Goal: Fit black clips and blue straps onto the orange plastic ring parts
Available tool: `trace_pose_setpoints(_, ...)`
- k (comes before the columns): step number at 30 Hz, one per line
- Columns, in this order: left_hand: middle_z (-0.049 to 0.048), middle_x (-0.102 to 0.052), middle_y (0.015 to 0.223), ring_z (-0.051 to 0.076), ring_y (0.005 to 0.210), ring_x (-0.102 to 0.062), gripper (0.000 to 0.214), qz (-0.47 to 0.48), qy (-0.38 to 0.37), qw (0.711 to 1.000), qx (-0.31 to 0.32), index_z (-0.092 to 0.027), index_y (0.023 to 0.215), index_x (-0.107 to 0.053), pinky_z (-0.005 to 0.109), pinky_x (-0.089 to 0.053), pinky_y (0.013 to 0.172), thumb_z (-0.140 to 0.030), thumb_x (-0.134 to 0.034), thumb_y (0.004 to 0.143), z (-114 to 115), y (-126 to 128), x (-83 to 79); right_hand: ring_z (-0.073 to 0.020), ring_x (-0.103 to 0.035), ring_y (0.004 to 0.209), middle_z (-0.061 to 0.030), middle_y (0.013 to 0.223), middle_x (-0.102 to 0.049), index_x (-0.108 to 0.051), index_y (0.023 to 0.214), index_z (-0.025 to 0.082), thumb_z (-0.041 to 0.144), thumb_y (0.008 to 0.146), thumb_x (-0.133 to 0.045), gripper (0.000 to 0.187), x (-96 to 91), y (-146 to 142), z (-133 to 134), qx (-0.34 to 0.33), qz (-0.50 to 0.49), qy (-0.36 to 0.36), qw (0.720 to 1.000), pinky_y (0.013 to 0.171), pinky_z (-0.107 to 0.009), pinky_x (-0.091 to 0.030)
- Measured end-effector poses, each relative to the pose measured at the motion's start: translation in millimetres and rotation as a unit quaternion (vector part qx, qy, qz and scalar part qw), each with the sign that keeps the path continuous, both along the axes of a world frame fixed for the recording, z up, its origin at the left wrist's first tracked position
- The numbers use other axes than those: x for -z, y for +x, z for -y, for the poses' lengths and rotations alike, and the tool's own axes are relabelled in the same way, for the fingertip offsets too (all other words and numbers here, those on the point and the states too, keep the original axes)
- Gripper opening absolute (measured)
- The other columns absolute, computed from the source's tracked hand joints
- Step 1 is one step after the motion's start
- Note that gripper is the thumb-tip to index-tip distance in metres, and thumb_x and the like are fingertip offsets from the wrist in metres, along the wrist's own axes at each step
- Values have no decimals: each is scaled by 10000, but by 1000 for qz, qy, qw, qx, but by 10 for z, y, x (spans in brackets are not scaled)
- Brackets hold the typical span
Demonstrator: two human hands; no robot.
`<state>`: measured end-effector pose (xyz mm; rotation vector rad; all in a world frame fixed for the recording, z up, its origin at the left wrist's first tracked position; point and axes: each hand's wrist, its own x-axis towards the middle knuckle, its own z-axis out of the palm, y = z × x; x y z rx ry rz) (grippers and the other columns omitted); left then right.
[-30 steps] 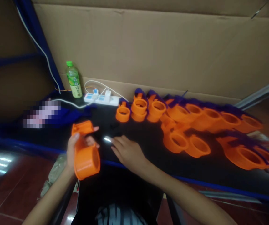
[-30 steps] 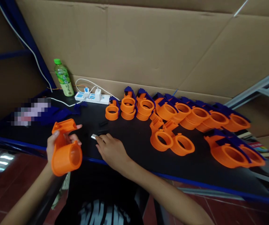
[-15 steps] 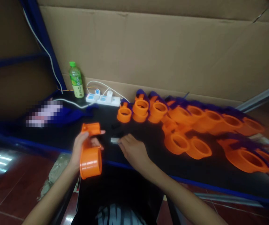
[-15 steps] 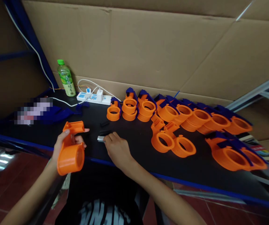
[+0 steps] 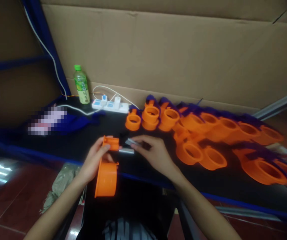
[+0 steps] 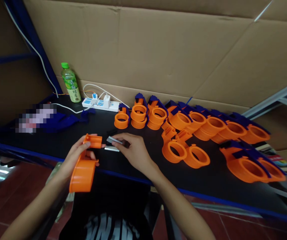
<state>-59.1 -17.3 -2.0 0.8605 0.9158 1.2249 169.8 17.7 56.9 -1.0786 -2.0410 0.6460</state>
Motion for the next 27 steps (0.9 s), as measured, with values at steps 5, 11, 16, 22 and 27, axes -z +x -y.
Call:
trace_pose_setpoints(5, 12, -699, 588, 218, 530, -715, 444, -56, 11, 997, 60, -221, 1252, -578, 255, -550, 510, -438, -692, 881, 55, 66, 82, -141, -663, 812, -33, 999, -733, -745, 1166, 280, 333, 963, -620, 244, 40, -88, -21, -30, 65, 55, 996, 734, -264, -527)
trace_pose_setpoints(11, 4, -701, 602, 200, 538, -715, 404, -62, 23, 995, 78, -204, 1216, -558, 257, -567, 555, -440, -664, 905, 84, 108, 63, -179, -643, 972, -54, 1004, -705, -732, 1198, 279, 346, 997, -561, 273, 187, -205, 29, -24, 127, 91, 987, 779, -282, -544)
trace_pose_setpoints(16, 9, -705, 635, 189, 548, -709, 409, -49, 15, 997, 63, -205, 1223, -558, 244, -562, 542, -434, -667, 902, 53, 95, 55, -191, -584, 1209, -71, 1332, -622, -570, 1421, 267, 310, 1028, -481, 405, 142, -270, 41, -87, 143, 83, 982, 993, -345, -526)
trace_pose_setpoints(22, 112, -727, 1178, 149, 558, -687, 428, 31, -7, 999, 1, -228, 1239, -547, 342, -618, 582, -401, -690, 874, 26, 130, 14, -234, -618, 1146, -90, 1231, -687, -644, 1302, 200, 273, 1023, -478, 332, 146, -136, -127, 35, 203, 99, 974, 976, -407, -517)
trace_pose_setpoints(27, 145, -733, 1173, 168, 589, -704, 334, 50, -6, 999, -1, -187, 1135, -564, 396, -628, 651, -366, -686, 880, 22, 143, 7, -235, -630, 1079, -83, 1165, -706, -692, 1177, 197, 207, 940, -628, 246, 268, -32, -293, -15, 277, 92, 956, 901, -388, -527)
